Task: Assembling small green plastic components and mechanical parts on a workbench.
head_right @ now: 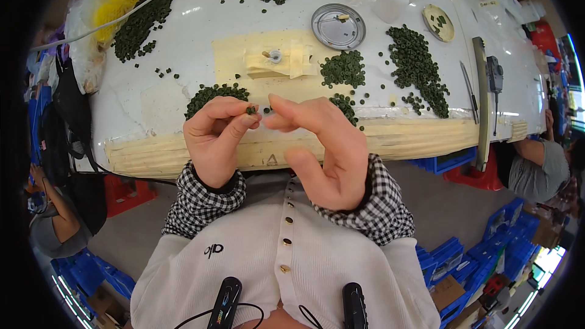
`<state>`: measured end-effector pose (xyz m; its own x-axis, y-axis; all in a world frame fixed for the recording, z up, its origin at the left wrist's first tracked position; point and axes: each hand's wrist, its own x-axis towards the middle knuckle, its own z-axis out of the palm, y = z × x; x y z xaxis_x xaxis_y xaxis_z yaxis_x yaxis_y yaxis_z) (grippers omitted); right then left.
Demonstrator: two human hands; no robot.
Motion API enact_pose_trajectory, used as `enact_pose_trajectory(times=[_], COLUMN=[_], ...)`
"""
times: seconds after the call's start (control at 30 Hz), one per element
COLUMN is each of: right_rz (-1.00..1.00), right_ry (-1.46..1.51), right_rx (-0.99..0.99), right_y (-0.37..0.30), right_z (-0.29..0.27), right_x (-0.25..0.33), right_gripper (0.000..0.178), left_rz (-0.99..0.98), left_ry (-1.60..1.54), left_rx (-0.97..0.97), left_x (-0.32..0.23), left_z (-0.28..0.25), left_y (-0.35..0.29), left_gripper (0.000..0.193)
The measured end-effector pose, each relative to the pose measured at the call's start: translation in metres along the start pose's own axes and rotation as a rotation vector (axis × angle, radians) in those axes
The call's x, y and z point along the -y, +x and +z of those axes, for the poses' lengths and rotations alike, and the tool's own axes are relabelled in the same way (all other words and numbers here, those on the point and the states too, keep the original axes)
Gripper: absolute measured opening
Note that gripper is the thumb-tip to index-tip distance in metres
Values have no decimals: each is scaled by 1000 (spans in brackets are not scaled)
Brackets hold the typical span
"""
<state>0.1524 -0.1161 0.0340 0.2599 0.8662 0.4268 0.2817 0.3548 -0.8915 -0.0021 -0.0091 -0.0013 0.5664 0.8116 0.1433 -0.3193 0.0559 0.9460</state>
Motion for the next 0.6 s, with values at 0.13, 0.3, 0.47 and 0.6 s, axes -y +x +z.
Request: enact_pose_trajectory(times=[0.13, 0.3, 0.47, 0.6], right_rz=[6, -184, -84, -53], right_ry=[1128, 1372, 1410, 1405], right_rx=[279, 377, 472, 531], right_y=[-4, -39, -20, -10], right_z=[6, 23, 17, 18], right_x=[62, 92, 88, 87], right_gripper=[75, 78, 72, 68], left_rz=[9, 4, 5, 29], left_ry=[14, -3, -13, -9], left_rx=[-44, -45, -45, -46], left_x=[5, 3, 3, 3], left_z=[-5, -1, 0, -3], left_y=[-4, -2, -3, -1], left_gripper=[17, 17, 17, 18])
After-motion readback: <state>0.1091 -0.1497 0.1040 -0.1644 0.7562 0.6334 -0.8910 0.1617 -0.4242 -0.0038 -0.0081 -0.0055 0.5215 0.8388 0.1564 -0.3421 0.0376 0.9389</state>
